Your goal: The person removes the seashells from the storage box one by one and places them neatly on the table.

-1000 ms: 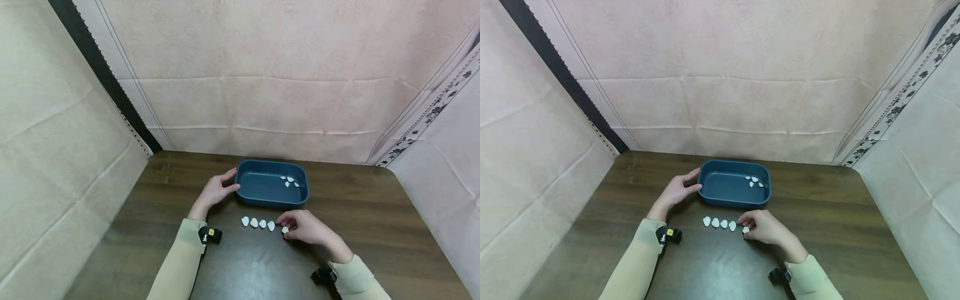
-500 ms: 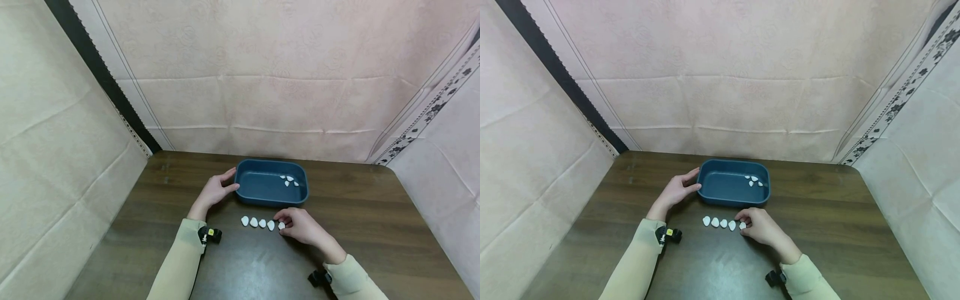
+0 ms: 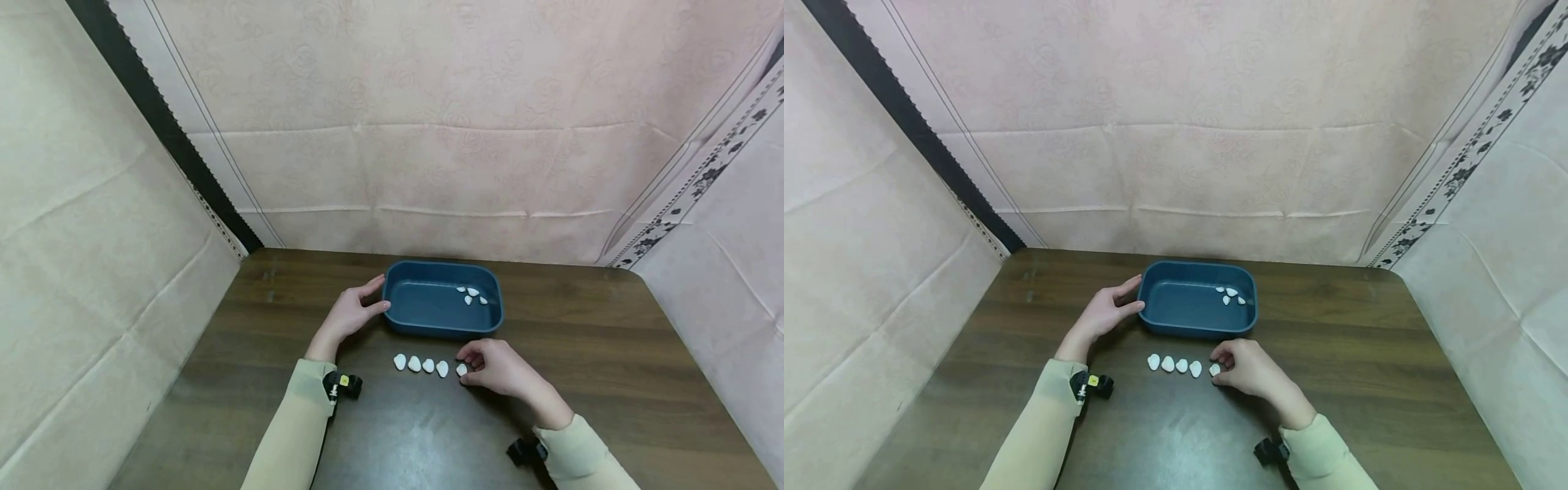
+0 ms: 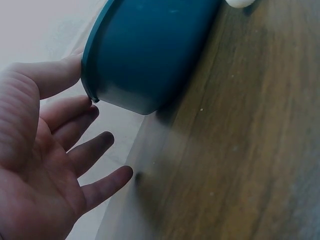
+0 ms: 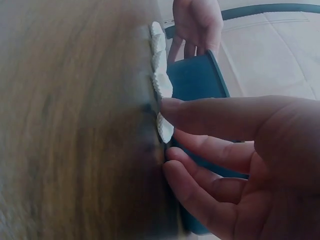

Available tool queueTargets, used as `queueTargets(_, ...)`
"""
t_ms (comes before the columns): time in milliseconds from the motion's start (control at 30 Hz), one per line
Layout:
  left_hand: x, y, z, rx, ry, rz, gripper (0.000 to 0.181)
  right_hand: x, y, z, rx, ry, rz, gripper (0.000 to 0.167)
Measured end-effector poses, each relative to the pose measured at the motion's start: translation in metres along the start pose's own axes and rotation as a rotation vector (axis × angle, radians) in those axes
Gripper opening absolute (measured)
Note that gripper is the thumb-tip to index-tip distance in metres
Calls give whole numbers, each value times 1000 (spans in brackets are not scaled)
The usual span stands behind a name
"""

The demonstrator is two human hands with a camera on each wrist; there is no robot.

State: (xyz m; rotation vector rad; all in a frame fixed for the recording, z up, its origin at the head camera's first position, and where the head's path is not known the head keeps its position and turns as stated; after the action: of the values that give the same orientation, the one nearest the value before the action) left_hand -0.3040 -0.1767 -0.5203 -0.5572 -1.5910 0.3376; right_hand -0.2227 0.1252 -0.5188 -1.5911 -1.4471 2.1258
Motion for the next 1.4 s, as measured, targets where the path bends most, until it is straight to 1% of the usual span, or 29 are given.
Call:
queueTargets(200,-1,0,1,1,-1,-2,62,-2,3,1,11,5,-16,19)
queueTargets(333,-1,0,1,1,-7,-1,62,-5,5,1,17,15,-21,16)
queueTargets(667,-1,-1,2,-3,-10,-9,62,-8,7,4,12,-23,-34,16)
queueTargets(1100,-1,-1,2,-3,-1,-10,62,-7,7,2,-2,-21,-9,18)
queueTargets(1400,-2,1,1,0,-13,-16,61,-6,6,1,-14,-36,14,19)
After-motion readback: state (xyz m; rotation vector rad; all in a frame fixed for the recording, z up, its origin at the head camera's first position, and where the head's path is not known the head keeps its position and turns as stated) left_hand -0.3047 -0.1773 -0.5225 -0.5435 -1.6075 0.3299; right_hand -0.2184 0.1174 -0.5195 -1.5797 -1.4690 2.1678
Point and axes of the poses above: each hand's wrist, its own z-axis towards the middle knuckle, its own y-axis out of the palm, x = y × z, the point moved 6 cm from there along z, towards the middle knuckle, and after that the axes turned 12 degrees about -y, right-handed, at the moved point
